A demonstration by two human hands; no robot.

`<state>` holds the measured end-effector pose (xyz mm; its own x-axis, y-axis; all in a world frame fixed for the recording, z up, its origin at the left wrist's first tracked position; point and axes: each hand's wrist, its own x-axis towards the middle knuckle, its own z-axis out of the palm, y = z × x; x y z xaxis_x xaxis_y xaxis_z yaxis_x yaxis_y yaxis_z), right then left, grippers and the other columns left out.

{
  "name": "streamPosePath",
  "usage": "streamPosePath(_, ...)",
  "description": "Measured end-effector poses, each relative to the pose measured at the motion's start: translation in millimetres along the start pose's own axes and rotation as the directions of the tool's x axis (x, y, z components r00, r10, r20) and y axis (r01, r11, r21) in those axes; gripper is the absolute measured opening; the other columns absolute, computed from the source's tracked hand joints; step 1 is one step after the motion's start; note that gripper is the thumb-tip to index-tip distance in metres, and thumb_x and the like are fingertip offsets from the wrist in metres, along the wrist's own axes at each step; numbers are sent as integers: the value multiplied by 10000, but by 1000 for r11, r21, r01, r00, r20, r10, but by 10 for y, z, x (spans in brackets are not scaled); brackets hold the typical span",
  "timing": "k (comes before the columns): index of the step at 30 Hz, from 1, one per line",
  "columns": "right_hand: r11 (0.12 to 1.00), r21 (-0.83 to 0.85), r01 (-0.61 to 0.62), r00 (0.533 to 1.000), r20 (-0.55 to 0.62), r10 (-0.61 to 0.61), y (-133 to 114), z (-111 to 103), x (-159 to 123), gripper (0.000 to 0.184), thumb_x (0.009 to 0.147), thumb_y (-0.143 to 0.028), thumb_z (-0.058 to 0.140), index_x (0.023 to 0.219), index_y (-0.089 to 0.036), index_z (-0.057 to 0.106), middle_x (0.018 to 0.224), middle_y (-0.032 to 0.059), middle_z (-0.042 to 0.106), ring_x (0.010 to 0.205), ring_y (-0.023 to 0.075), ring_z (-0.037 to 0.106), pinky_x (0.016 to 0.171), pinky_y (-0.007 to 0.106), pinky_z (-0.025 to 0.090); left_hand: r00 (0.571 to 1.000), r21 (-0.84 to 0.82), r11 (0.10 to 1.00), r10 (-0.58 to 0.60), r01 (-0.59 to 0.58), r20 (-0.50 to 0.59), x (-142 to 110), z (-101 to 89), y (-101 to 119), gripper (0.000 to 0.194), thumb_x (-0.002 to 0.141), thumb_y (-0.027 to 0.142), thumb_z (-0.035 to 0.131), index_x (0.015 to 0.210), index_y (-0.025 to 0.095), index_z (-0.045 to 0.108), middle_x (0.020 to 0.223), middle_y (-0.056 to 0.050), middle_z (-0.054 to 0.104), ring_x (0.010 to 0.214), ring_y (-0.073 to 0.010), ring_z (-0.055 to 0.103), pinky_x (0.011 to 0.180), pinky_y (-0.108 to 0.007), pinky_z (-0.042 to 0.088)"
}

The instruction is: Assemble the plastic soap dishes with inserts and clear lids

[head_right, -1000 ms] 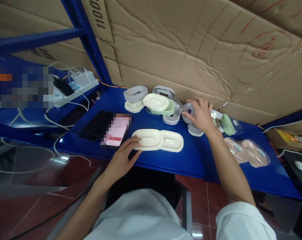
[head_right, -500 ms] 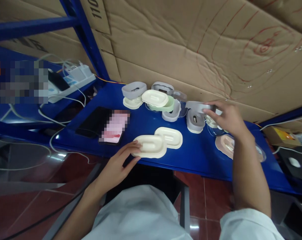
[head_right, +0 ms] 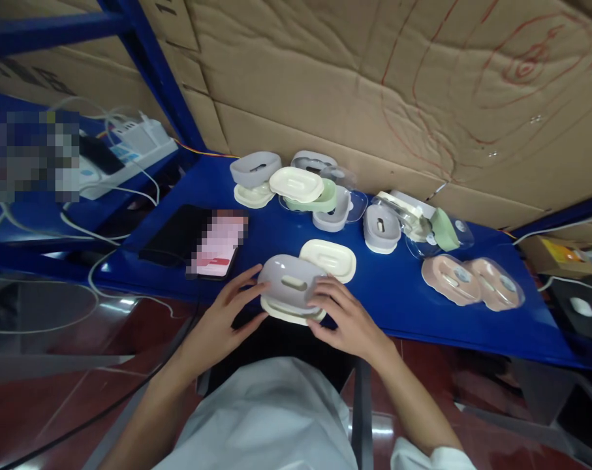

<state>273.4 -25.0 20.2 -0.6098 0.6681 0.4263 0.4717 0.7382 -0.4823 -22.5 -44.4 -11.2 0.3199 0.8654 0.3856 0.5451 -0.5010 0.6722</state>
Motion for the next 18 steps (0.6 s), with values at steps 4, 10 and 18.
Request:
streamPosePath(4, 988, -146, 49, 999, 17, -47, 33, 106, -58, 409, 971, -298, 775, 1358, -225, 666, 1246, 127, 670, 1382, 313, 596, 1225, 596, 493, 1000, 73, 997, 11, -12, 14, 14, 25, 14, 611, 992, 200, 710, 1553, 365, 531, 1717, -98, 385, 1543, -354, 462, 1221, -567, 495)
streamPosePath(10, 952, -290, 99, 992, -50, -118, 35, 198, -115, 430, 980, -262, 756, 1396, -197, 664, 1235, 134, 697, 1374, 319, 615, 1186, 592, 542, 994, 38, 995, 93, -95, 54, 142, 127, -16, 508, 955, 187, 769, 1433, 294, 635, 1706, -119, 413, 1556, -327, 465, 1246, -531, 481)
streamPosePath(18, 929, -349, 124, 992, 36, -119, 47, 164, -208, 470, 1043, -301, 670, 1505, -247, 598, 1436, 130, 690, 1444, 315, 586, 1195, 601, 526, 984, 80, 981, 171, -175, 57, 210, 178, -65, 423, 914, 180, 818, 1314, 263, 704, 1673, -135, 461, 1539, -344, 480, 1228, -564, 492)
